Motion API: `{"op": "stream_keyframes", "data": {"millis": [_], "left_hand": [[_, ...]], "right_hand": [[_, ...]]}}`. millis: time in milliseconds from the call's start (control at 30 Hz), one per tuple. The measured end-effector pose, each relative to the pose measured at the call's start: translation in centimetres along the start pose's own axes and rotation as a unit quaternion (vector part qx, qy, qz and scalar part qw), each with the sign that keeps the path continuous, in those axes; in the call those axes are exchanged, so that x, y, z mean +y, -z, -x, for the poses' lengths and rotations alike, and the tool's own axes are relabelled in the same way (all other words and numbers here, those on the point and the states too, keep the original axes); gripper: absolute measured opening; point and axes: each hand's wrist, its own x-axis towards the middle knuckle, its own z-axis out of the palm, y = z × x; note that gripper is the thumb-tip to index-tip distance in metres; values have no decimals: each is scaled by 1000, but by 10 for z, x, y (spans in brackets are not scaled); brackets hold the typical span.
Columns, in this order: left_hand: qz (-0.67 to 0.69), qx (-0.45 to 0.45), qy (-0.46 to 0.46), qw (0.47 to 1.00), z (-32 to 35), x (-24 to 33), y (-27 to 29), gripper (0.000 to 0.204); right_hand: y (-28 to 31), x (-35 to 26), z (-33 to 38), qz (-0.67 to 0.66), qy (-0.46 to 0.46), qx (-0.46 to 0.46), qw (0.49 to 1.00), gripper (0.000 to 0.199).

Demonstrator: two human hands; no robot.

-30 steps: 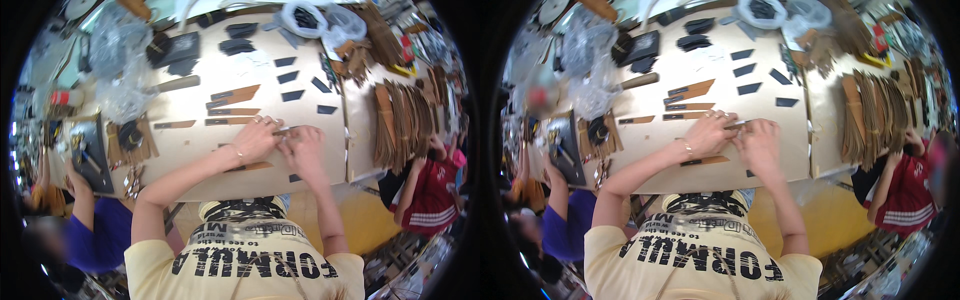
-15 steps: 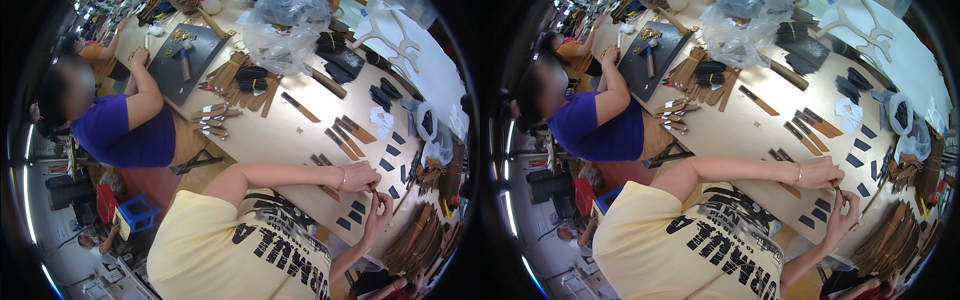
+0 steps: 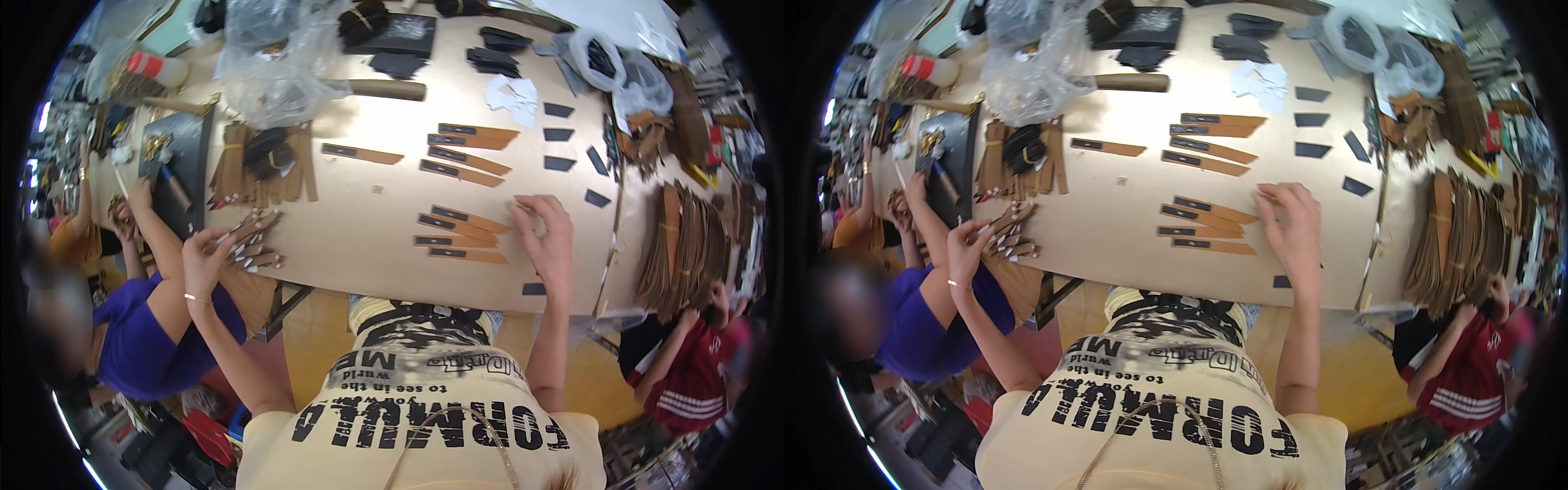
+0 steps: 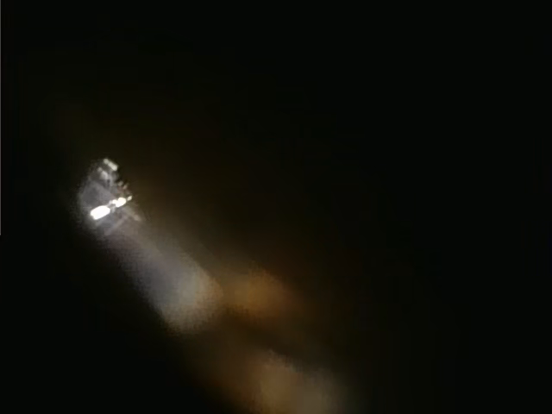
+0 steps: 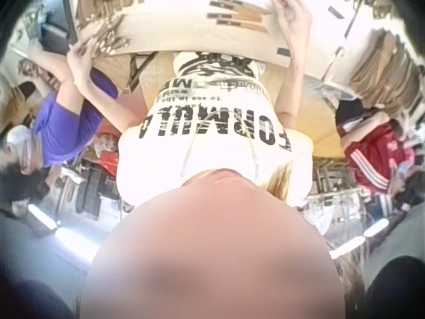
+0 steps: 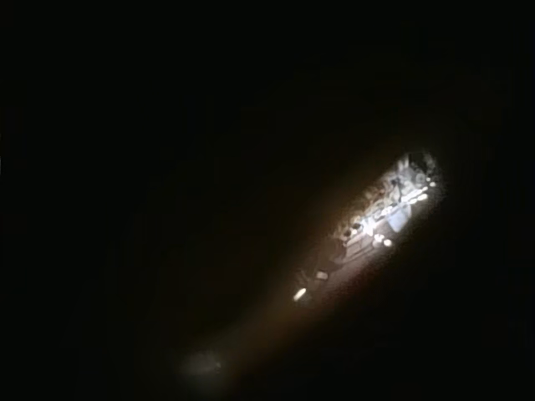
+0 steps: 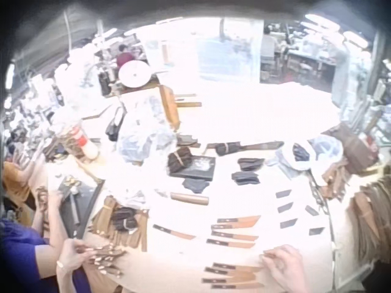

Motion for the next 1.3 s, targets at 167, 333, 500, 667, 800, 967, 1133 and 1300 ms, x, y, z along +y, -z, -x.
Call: {"op": "stream_keyframes", "data": {"millis": [167, 333, 500, 667, 800, 967, 1133, 1300], "left_hand": [[-352, 212, -140, 901, 1, -6, -23, 21], [-106, 197, -266, 938, 11, 88, -81, 16], [-55, -61, -529, 844, 31, 176, -183, 28], [-124, -159, -551, 810, 21, 202, -224, 20], [-111, -182, -532, 819, 18, 200, -227, 20], [-52, -197, -513, 834, 11, 200, -232, 21], [-90, -186, -555, 806, 7, 202, -232, 18], [-62, -161, -554, 815, 3, 208, -228, 15]], "right_hand": [[-18, -6, 8, 112, 130, -24, 985, 18], [-27, -6, 16, 233, 267, -53, 934, 30], [-20, -2, 17, 266, 311, -67, 910, 38], [-18, 2, 18, 308, 343, -85, 883, 40], [-28, 7, 15, 315, 360, -66, 876, 38], [-25, 21, 0, 185, 324, -52, 926, 38], [14, 40, 10, 146, 184, 54, 970, 29], [52, 57, 56, 127, 52, 128, 982, 28]]}}
